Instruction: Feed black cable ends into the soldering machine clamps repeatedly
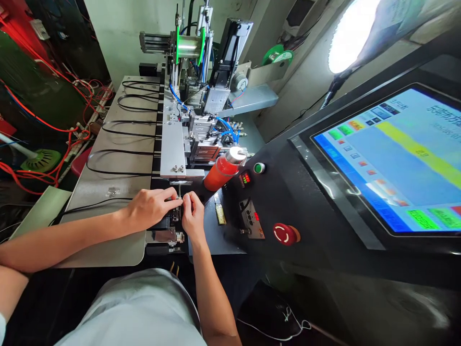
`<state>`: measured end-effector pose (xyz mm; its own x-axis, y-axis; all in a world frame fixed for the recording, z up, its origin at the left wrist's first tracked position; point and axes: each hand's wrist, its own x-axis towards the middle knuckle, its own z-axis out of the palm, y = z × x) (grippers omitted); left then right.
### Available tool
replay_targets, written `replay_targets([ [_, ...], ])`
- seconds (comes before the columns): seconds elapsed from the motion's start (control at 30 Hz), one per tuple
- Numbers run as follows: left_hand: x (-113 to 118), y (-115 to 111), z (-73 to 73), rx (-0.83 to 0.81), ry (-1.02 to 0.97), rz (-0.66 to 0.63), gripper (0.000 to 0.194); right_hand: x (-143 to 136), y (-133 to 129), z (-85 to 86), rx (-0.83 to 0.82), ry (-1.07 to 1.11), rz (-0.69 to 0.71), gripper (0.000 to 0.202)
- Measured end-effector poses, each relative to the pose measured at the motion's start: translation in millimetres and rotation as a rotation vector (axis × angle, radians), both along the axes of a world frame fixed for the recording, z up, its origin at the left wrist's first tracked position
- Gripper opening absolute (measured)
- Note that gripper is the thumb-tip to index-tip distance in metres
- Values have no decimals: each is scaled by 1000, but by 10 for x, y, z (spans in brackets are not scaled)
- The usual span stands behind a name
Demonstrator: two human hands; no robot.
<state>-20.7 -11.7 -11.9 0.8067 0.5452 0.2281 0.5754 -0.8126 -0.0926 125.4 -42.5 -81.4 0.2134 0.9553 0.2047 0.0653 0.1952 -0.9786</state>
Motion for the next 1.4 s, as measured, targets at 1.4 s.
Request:
replay_targets([
  [1.4, -77, 161, 204, -298, 54, -50, 32, 3, -10, -14, -66, -33, 21, 31],
])
